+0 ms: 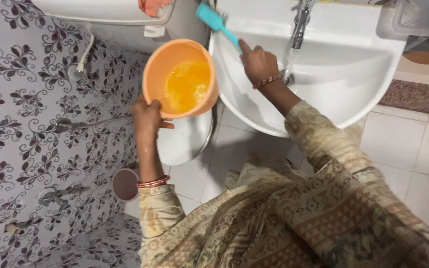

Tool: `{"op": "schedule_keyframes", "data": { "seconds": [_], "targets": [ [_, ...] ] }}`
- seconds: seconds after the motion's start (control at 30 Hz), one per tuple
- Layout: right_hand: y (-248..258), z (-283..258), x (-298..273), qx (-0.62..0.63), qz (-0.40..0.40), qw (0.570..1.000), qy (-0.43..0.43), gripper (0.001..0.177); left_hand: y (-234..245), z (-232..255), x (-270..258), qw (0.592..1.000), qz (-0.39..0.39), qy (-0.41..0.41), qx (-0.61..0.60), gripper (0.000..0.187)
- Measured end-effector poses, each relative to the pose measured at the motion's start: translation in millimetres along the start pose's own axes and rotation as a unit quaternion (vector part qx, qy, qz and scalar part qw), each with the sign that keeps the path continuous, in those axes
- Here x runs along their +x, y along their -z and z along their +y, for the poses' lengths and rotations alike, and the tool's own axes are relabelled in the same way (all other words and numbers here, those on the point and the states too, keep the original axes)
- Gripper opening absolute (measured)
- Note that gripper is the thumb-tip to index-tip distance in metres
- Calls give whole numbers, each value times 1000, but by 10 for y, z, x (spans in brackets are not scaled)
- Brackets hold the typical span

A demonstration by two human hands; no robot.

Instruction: The person scrubs a white bathroom sink with a blue brush while water runs from the faucet. They repeatedly dip the brush into an orange bucket containing soapy water and scrub the sink basin and faucet area.

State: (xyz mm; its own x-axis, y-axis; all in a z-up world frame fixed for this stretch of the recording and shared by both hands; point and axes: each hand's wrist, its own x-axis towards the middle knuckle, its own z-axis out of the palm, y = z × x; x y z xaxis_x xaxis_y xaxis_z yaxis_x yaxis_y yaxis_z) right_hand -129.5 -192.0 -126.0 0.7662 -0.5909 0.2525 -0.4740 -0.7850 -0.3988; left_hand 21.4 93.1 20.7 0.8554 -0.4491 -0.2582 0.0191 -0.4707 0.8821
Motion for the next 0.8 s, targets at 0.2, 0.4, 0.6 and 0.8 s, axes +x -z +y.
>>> {"op": "schedule_keyframes", "data": {
  "seconds": [0.2, 0.4, 0.6, 0.8],
  "targets": [
    [225, 377, -28, -9, 14, 999, -46, 45, -275, -146, -1, 1000, 21, -10, 19, 35],
    [-99, 60, 325, 55, -82, 991, -86, 37, -541, -151, 68, 999, 17, -25, 17, 34],
    [125, 88, -22, 47, -28, 992, -110, 38, -750, -159, 91, 999, 17, -32, 1, 37],
    [1029, 463, -1395, 1, -16, 994, -111, 41, -791, -79, 41, 999, 13, -48, 13, 40]
  ]
}}
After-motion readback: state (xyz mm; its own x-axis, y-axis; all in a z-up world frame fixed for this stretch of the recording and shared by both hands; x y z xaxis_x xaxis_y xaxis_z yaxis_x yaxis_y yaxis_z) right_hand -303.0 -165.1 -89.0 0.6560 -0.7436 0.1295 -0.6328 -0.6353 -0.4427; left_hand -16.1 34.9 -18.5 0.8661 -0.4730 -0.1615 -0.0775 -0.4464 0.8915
